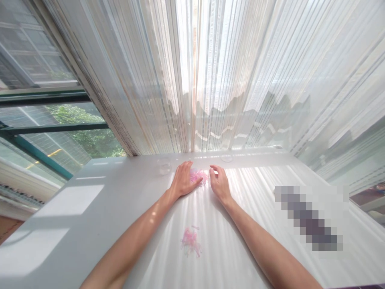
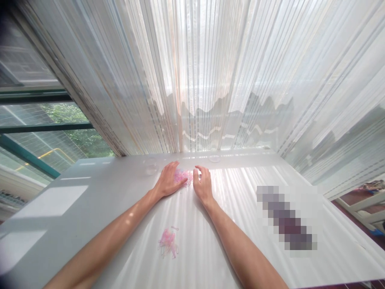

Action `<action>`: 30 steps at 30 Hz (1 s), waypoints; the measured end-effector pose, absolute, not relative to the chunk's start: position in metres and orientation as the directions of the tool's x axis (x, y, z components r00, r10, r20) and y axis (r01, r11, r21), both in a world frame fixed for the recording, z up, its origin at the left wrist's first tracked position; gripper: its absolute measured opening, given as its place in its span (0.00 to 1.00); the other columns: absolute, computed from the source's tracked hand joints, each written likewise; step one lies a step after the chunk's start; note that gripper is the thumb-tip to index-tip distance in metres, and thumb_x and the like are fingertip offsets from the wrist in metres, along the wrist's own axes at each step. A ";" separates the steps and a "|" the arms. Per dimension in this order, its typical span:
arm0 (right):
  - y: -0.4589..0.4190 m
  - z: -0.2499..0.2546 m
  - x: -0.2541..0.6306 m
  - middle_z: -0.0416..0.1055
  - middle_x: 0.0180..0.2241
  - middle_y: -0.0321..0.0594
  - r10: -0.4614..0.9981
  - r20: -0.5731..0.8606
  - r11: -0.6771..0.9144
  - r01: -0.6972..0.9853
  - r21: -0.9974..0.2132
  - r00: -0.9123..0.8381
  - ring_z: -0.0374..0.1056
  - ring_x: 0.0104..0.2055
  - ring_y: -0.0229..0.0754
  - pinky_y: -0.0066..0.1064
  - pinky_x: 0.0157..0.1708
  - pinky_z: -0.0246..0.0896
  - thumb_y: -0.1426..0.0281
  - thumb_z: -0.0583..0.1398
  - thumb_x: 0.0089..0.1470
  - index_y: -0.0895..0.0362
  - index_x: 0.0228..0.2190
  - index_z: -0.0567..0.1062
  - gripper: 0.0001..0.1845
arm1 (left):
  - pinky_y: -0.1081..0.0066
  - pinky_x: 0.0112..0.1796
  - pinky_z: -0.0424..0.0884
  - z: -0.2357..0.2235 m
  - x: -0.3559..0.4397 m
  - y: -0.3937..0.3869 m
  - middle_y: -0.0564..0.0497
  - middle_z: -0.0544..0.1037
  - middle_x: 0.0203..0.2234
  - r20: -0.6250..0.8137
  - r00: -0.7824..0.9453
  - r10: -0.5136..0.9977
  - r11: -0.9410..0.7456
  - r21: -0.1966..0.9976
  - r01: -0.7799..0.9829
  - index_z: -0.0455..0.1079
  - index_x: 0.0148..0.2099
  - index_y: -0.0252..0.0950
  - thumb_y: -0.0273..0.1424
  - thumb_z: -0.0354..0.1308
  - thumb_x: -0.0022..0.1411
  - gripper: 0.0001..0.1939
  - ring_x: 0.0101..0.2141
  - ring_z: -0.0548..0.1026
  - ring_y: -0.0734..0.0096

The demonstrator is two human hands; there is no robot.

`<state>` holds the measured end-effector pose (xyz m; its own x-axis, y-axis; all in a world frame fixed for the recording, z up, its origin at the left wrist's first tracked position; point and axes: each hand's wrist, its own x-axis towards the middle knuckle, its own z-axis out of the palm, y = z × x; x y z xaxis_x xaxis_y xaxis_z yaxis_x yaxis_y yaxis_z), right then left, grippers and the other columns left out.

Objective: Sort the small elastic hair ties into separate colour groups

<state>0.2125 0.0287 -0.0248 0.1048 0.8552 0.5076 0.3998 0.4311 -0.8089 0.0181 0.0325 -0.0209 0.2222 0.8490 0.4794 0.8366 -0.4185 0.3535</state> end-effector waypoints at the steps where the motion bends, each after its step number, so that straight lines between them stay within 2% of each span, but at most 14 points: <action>1: 0.029 -0.025 0.213 0.77 0.49 0.53 0.855 0.507 0.429 0.403 -0.809 0.107 0.72 0.53 0.53 0.48 0.50 0.73 0.55 0.50 0.70 0.56 0.49 0.77 0.23 | 0.39 0.65 0.63 -0.019 0.022 0.038 0.30 0.70 0.65 0.487 0.220 0.845 -0.423 0.358 0.833 0.60 0.69 0.34 0.49 0.61 0.68 0.37 0.66 0.67 0.39; 8: 0.031 -0.026 0.215 0.77 0.48 0.51 0.845 0.534 0.468 0.451 -0.760 0.025 0.73 0.52 0.52 0.48 0.52 0.72 0.61 0.51 0.70 0.55 0.49 0.77 0.19 | 0.41 0.61 0.68 -0.001 0.023 0.039 0.36 0.76 0.59 0.521 0.216 0.826 -0.459 0.399 0.794 0.70 0.61 0.38 0.40 0.53 0.74 0.19 0.61 0.73 0.45; 13: 0.021 -0.021 0.211 0.76 0.41 0.47 0.798 0.580 0.577 0.485 -0.657 -0.163 0.71 0.48 0.54 0.49 0.53 0.68 0.68 0.60 0.62 0.53 0.38 0.81 0.09 | 0.48 0.57 0.74 0.007 0.003 -0.004 0.40 0.80 0.53 0.502 0.293 0.813 -0.520 0.401 0.755 0.76 0.53 0.41 0.33 0.55 0.72 0.12 0.55 0.76 0.52; 16: 0.015 -0.017 0.209 0.74 0.35 0.43 0.767 0.580 0.630 0.490 -0.602 -0.274 0.70 0.42 0.51 0.46 0.50 0.69 0.69 0.64 0.58 0.51 0.35 0.82 0.04 | 0.53 0.51 0.76 0.007 -0.006 -0.033 0.42 0.81 0.45 0.464 0.305 0.832 -0.507 0.410 0.758 0.78 0.49 0.40 0.31 0.55 0.71 0.11 0.47 0.78 0.55; 18: 0.013 -0.017 0.208 0.73 0.34 0.41 0.754 0.570 0.650 0.495 -0.577 -0.326 0.69 0.40 0.50 0.45 0.49 0.69 0.69 0.68 0.55 0.51 0.34 0.82 0.02 | 0.60 0.45 0.77 0.008 -0.010 -0.048 0.45 0.81 0.37 0.412 0.328 0.850 -0.498 0.427 0.755 0.78 0.44 0.39 0.32 0.55 0.70 0.10 0.40 0.78 0.60; 21: 0.015 -0.018 0.209 0.73 0.33 0.41 0.758 0.551 0.646 0.520 -0.560 -0.348 0.69 0.40 0.50 0.44 0.48 0.69 0.70 0.68 0.56 0.51 0.34 0.82 0.02 | 0.68 0.35 0.73 0.013 -0.011 -0.064 0.51 0.80 0.29 0.308 0.376 0.874 -0.483 0.470 0.739 0.79 0.39 0.40 0.32 0.55 0.70 0.11 0.29 0.75 0.68; 25: 0.017 -0.018 0.211 0.73 0.34 0.42 0.777 0.531 0.622 0.548 -0.559 -0.340 0.70 0.40 0.49 0.42 0.44 0.70 0.67 0.64 0.62 0.51 0.37 0.82 0.04 | 0.72 0.31 0.69 0.025 -0.012 -0.078 0.54 0.80 0.27 0.175 0.441 0.880 -0.460 0.544 0.702 0.80 0.39 0.41 0.34 0.57 0.68 0.10 0.26 0.74 0.72; 26: 0.017 -0.018 0.211 0.74 0.35 0.42 0.774 0.526 0.626 0.546 -0.556 -0.353 0.71 0.40 0.49 0.41 0.44 0.70 0.65 0.66 0.61 0.51 0.38 0.82 0.04 | 0.73 0.30 0.69 0.028 -0.012 -0.081 0.55 0.80 0.26 0.144 0.459 0.877 -0.454 0.565 0.689 0.81 0.40 0.42 0.36 0.59 0.67 0.09 0.25 0.73 0.73; 28: 0.015 -0.017 0.211 0.74 0.36 0.41 0.762 0.515 0.644 0.536 -0.546 -0.392 0.71 0.41 0.49 0.41 0.44 0.71 0.61 0.73 0.53 0.50 0.38 0.82 0.12 | 0.74 0.29 0.69 0.033 -0.014 -0.088 0.56 0.79 0.25 0.087 0.493 0.866 -0.440 0.602 0.667 0.81 0.41 0.42 0.39 0.61 0.65 0.09 0.24 0.73 0.74; 30: 0.014 -0.016 0.210 0.74 0.36 0.40 0.757 0.505 0.651 0.533 -0.540 -0.414 0.71 0.40 0.49 0.41 0.45 0.70 0.60 0.75 0.48 0.50 0.37 0.81 0.15 | 0.75 0.28 0.68 0.036 -0.017 -0.093 0.57 0.79 0.24 0.035 0.529 0.848 -0.430 0.630 0.647 0.82 0.42 0.42 0.39 0.64 0.64 0.09 0.23 0.72 0.75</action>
